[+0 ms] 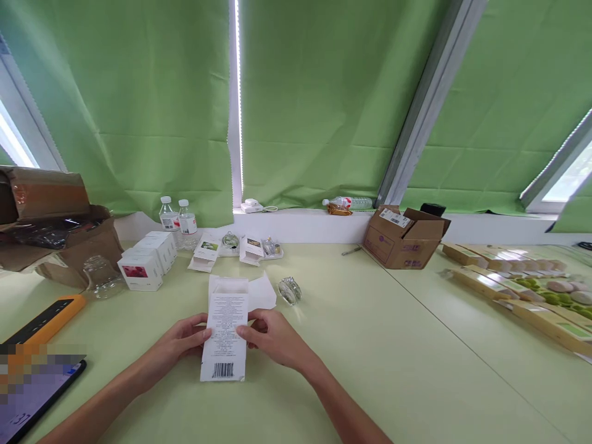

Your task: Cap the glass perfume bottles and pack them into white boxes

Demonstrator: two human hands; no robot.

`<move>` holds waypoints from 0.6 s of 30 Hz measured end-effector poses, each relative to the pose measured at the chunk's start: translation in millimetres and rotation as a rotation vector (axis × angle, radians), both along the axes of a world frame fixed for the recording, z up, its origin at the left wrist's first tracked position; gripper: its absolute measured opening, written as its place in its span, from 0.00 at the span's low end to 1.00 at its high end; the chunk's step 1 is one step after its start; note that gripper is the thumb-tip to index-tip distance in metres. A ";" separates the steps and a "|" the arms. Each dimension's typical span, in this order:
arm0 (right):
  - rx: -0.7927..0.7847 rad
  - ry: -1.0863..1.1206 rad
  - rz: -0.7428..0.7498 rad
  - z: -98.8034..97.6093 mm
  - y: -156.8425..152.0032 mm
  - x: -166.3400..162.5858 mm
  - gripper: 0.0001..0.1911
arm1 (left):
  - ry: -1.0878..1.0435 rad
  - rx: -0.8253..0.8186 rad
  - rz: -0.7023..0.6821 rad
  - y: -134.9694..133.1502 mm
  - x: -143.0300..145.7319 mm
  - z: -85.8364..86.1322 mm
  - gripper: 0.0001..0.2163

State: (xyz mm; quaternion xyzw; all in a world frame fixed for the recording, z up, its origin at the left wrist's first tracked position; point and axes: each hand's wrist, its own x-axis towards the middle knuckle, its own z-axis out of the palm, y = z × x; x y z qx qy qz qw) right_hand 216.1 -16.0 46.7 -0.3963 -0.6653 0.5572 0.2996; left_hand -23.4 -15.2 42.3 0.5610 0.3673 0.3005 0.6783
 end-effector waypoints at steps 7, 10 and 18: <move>-0.017 -0.020 -0.011 6.1 1.5 2.9 0.25 | -0.017 0.007 -0.015 -1.8 -0.5 2.2 0.24; -0.010 0.003 0.000 4.3 2.0 3.4 0.24 | -0.008 0.003 -0.019 -1.7 -1.0 2.3 0.24; -0.005 -0.028 -0.027 -1.7 3.5 2.7 0.26 | -0.029 0.028 0.005 -0.6 -2.7 -2.8 0.22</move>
